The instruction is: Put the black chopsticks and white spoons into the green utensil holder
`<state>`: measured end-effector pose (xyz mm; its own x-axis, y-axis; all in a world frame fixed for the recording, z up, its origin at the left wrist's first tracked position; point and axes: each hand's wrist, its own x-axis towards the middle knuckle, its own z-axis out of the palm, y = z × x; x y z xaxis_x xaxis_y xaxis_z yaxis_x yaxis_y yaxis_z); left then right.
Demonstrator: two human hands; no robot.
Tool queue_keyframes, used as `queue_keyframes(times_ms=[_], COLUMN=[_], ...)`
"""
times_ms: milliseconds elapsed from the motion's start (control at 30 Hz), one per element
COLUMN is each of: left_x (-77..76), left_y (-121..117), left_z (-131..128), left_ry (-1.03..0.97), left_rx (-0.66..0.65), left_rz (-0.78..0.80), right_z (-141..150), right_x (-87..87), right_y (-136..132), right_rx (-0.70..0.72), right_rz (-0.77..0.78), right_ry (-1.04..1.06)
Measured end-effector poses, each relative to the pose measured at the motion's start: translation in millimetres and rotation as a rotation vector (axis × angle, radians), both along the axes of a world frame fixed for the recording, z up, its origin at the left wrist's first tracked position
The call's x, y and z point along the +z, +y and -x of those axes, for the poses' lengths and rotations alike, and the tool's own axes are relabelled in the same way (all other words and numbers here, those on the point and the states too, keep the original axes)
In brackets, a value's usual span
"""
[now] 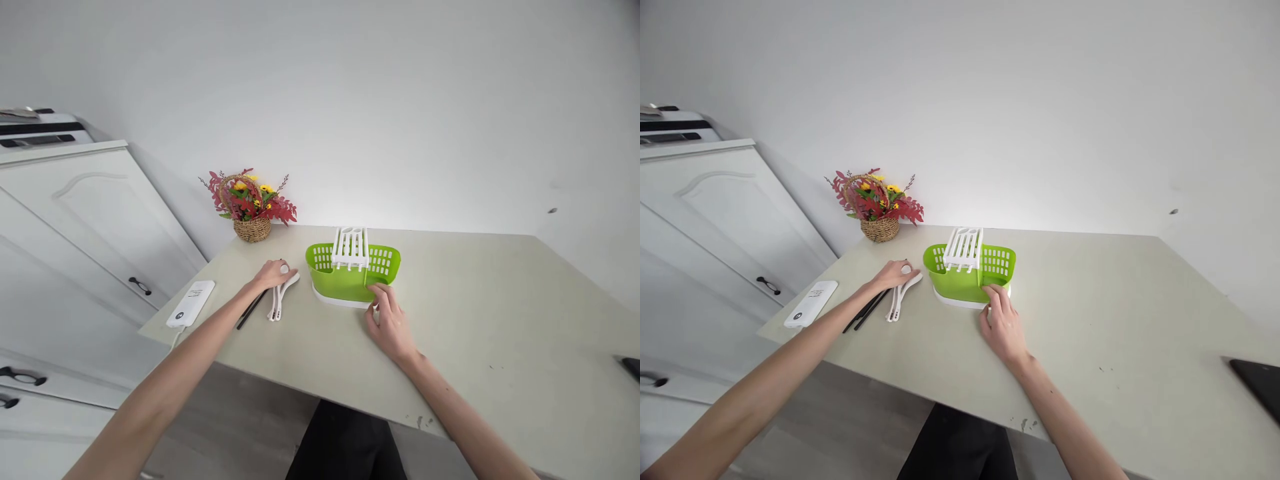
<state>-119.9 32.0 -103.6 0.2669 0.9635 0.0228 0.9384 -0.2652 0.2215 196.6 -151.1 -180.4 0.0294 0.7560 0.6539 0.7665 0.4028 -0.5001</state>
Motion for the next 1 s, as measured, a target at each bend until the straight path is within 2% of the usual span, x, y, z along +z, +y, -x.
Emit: queue_keyframes(times_ms=[300, 467, 567, 667, 733, 800, 867, 933, 1000], left_x=[-0.7, 11.5, 37.4, 77.8, 103.0, 117.8, 118.5, 107.0, 90.5], left_y=[-27.4, -35.5, -35.2, -44.2, -62.1, -88.1, -115.0, -134.4, -141.0], left_z=[-25.6, -28.8, -33.6, -57.0, -84.7, -117.4, -148.3, -171.4, -184.3], left_ry=[0.183, 0.22, 0.201, 0.099, -0.115, -0.213, -0.189, -0.105, -0.021], left_rx=[0.044, 0.044, 0.037, -0.014, -0.166, -0.353, -0.475, -0.497, -0.488], left_rz=[-0.103, -0.17, -0.263, -0.438, -0.636, -0.714, -0.711, -0.705, -0.696], right_z=[-1.3, -0.6, 0.6, 1.7, 2.2, 2.4, 2.2, 1.8, 1.3], right_x=[1.3, 0.7, 1.7, 2.9, 3.1, 2.8, 2.6, 2.7, 3.1], right_y=[1.0, 1.9, 1.9, 1.2, 0.4, -0.3, -0.8, -1.0, -0.8], right_rx=[-0.003, -0.009, -0.016, -0.018, -0.023, -0.033, -0.037, -0.029, -0.017], right_rz=[-0.012, -0.031, -0.04, -0.042, -0.041, -0.045, -0.052, -0.055, -0.052], right_ry=[-0.023, -0.029, -0.03, -0.035, -0.041, -0.043, -0.04, -0.04, -0.043])
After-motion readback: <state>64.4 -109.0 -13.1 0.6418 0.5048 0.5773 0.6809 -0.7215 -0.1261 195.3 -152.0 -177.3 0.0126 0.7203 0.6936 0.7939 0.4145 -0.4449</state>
